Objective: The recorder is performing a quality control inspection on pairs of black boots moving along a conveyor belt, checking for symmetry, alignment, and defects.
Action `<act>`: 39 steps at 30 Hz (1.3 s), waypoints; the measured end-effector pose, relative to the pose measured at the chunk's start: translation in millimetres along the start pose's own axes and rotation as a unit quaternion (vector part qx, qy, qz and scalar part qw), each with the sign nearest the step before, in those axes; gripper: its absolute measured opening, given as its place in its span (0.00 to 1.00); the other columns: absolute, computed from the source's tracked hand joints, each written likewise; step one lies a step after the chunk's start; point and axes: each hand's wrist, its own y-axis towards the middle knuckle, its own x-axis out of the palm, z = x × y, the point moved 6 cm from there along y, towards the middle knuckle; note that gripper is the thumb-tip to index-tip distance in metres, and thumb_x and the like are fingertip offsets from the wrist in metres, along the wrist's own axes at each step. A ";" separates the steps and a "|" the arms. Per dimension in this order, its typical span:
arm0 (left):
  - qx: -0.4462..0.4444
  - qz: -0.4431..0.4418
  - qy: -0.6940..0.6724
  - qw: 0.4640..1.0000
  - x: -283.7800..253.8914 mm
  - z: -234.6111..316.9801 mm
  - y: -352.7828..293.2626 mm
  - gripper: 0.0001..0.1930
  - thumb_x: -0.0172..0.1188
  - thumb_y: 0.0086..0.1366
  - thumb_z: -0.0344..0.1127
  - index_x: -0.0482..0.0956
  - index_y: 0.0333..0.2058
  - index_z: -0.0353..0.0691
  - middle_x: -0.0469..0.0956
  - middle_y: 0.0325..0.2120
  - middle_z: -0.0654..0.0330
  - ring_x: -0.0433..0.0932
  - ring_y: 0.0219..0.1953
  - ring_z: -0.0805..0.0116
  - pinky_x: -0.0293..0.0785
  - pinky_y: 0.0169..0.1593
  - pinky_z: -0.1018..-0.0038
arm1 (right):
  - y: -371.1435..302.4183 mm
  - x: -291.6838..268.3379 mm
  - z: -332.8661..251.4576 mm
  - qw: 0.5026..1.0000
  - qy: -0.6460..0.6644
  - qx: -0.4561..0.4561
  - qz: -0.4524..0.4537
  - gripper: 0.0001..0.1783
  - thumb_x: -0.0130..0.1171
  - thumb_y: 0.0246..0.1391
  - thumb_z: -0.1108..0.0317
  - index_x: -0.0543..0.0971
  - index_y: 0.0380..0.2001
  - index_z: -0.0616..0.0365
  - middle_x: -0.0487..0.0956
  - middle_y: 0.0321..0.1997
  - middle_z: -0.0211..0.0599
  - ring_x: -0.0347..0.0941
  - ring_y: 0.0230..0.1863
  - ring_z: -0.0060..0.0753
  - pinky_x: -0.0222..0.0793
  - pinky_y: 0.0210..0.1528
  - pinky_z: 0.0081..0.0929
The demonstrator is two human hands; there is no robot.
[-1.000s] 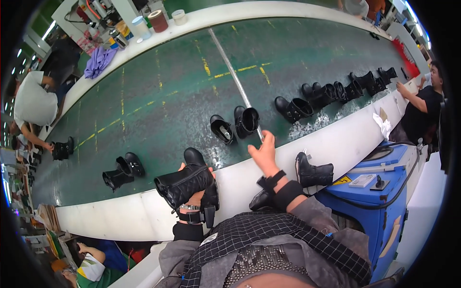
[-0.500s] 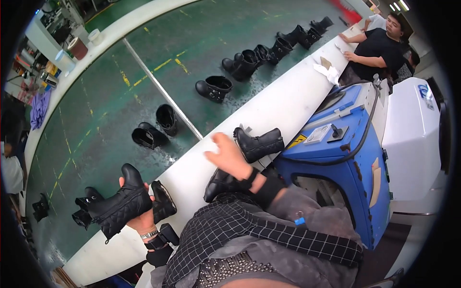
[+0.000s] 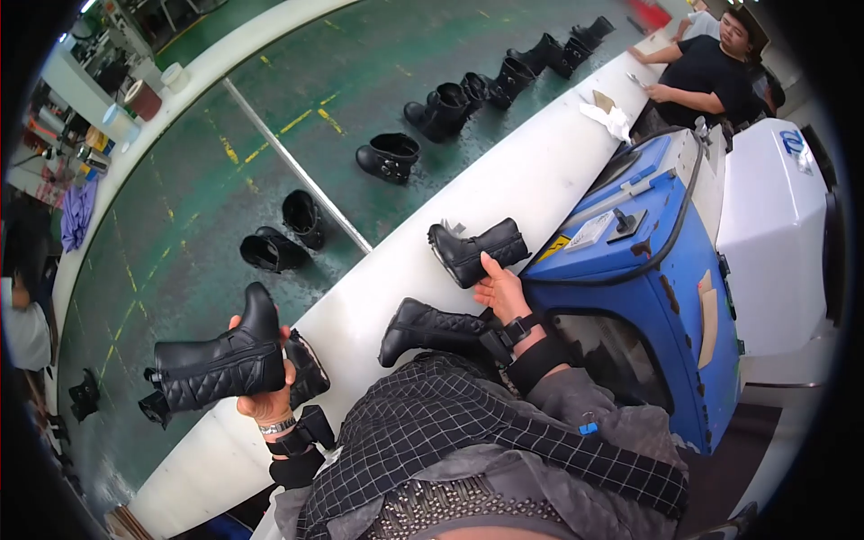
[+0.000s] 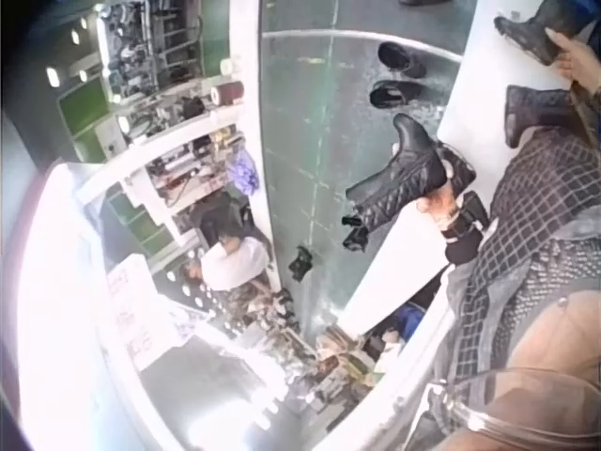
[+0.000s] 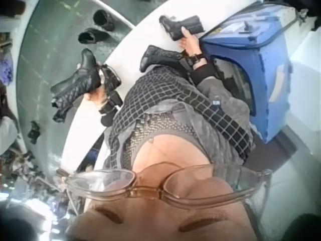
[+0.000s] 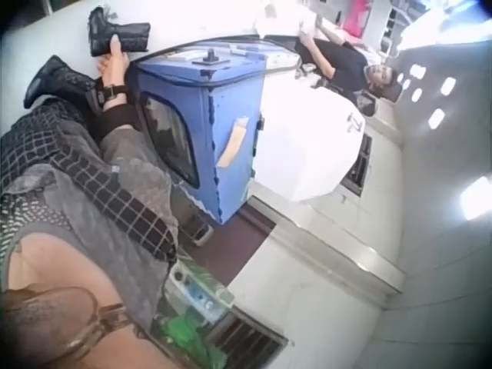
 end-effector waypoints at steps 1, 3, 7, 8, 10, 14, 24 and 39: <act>0.007 0.028 0.021 0.999 -6.9 1.8 -0.8 0.54 0.76 0.39 0.37 0.49 0.62 0.42 0.49 0.60 0.36 0.63 0.56 0.39 0.81 0.30 0.67 | 4.8 -1.7 1.8 0.999 0.016 -0.014 0.033 0.31 0.67 0.41 0.46 0.72 0.39 0.60 0.75 0.32 0.40 0.73 0.30 0.32 0.72 0.31 0.29; 0.003 0.064 0.051 0.997 -10.1 5.9 -6.5 0.52 0.75 0.41 0.38 0.50 0.61 0.39 0.53 0.58 0.36 0.66 0.53 0.39 0.81 0.31 0.67 | 7.9 6.5 -2.5 0.997 0.073 -0.026 0.016 0.24 0.69 0.42 0.57 0.72 0.39 0.56 0.76 0.34 0.33 0.73 0.32 0.27 0.72 0.34 0.28; 0.012 0.168 0.103 0.980 -21.3 0.2 -17.6 0.42 0.65 0.49 0.50 0.58 0.57 0.32 0.68 0.49 0.38 0.74 0.44 0.37 0.81 0.32 0.65 | -5.8 28.4 -24.9 0.982 0.104 -0.158 -0.013 0.19 0.64 0.44 0.74 0.72 0.40 0.58 0.76 0.39 0.32 0.74 0.40 0.26 0.70 0.42 0.25; -0.006 0.210 0.092 0.973 -27.2 -2.7 -22.9 0.40 0.62 0.51 0.53 0.60 0.56 0.32 0.70 0.47 0.39 0.75 0.43 0.37 0.81 0.32 0.63 | -7.6 33.6 -25.9 0.982 0.101 -0.158 -0.019 0.19 0.64 0.44 0.74 0.72 0.40 0.58 0.76 0.39 0.32 0.74 0.40 0.26 0.70 0.42 0.25; 0.003 0.241 0.113 0.964 -42.0 -4.7 -29.3 0.38 0.55 0.52 0.59 0.66 0.52 0.31 0.75 0.41 0.40 0.76 0.41 0.38 0.81 0.34 0.62 | -23.4 47.4 -46.8 0.937 0.023 -0.342 -0.072 0.22 0.64 0.41 0.77 0.71 0.42 0.60 0.76 0.40 0.32 0.73 0.42 0.28 0.69 0.46 0.25; -0.020 0.283 0.111 0.953 -56.3 -4.4 -37.6 0.33 0.50 0.56 0.60 0.72 0.45 0.31 0.79 0.36 0.47 0.79 0.35 0.44 0.77 0.28 0.67 | -33.1 69.0 -54.5 0.939 -0.150 -0.273 -0.148 0.23 0.67 0.39 0.73 0.75 0.42 0.62 0.77 0.42 0.35 0.72 0.45 0.29 0.68 0.48 0.26; -0.040 0.195 -0.019 0.980 -32.2 -17.9 -30.1 0.33 0.58 0.55 0.36 0.58 0.56 0.26 0.68 0.52 0.41 0.68 0.53 0.41 0.64 0.58 0.51 | -74.1 146.3 -35.2 0.900 0.112 -0.043 -0.418 0.24 0.52 0.56 0.58 0.68 0.51 0.63 0.75 0.48 0.42 0.75 0.47 0.39 0.74 0.47 0.43; 0.046 0.203 -0.003 0.978 -10.5 -32.7 -30.8 0.25 0.54 0.64 0.42 0.64 0.53 0.33 0.70 0.52 0.51 0.70 0.54 0.58 0.64 0.60 0.55 | -171.3 239.0 -10.1 0.813 0.135 -0.008 -0.566 0.24 0.49 0.59 0.56 0.69 0.52 0.61 0.74 0.52 0.40 0.70 0.54 0.36 0.63 0.59 0.40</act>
